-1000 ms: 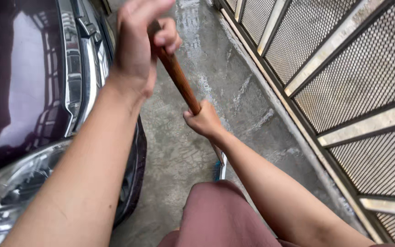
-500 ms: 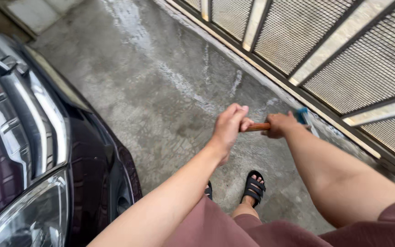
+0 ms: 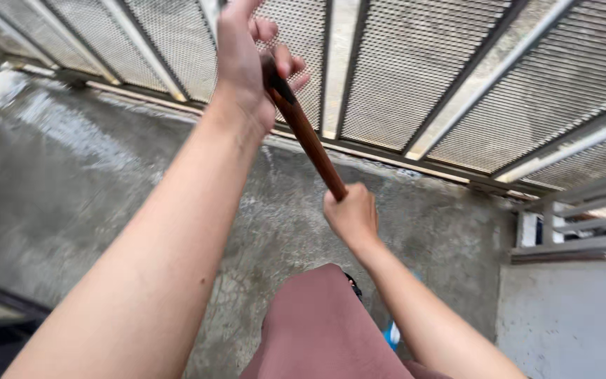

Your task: The person uses a squeegee to push water across a concrete floor in a garage area, moving it toward a metal gate. They then pick up a patterned mat and place it on a tiled floor inside a room. Finally, they carry a green bucket and a mop into a bathroom and place them on the floor.

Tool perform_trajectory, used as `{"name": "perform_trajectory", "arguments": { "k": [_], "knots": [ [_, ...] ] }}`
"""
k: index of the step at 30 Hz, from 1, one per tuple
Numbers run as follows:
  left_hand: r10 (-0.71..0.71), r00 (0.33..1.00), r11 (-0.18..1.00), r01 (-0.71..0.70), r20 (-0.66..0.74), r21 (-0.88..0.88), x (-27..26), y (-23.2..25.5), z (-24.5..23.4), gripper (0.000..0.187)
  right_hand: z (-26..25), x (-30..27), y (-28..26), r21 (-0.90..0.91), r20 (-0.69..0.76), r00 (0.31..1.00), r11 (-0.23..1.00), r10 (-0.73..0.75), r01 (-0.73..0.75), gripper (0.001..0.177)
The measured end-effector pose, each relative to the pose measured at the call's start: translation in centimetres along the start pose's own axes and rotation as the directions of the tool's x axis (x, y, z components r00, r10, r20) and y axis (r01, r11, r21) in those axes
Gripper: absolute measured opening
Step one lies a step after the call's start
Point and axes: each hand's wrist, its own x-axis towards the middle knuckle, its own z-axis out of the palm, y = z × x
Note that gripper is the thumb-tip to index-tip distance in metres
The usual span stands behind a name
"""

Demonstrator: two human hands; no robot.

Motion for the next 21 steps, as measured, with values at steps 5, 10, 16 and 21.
{"name": "perform_trajectory", "arguments": {
  "k": [5, 10, 16, 21],
  "knots": [
    [-0.468, 0.884, 0.823, 0.429, 0.016, 0.373, -5.3, -16.0, 9.8, 0.051, -1.1, -5.3, 18.5, -0.022, -0.078, 0.871, 0.873, 0.485, -0.488, 0.039],
    [-0.575, 0.802, 0.741, 0.426, 0.162, 0.519, -9.1, -25.4, 17.0, 0.051, -1.2, -7.6, 31.6, -0.008, -0.177, 0.737, 0.747, 0.653, -0.664, 0.044],
    [-0.373, 0.875, 0.747, 0.086, 0.308, 0.659, 1.6, -23.3, 29.1, 0.058, -7.8, 9.5, 24.6, 0.453, -0.624, 0.426, 0.747, 0.655, -0.486, 0.030],
    [-0.019, 0.819, 0.820, -0.316, 0.573, 0.477, 7.1, -22.1, 35.5, 0.064, -13.4, 23.2, 22.5, 0.567, -0.726, 0.280, 0.777, 0.628, -0.273, 0.032]
  ]
}}
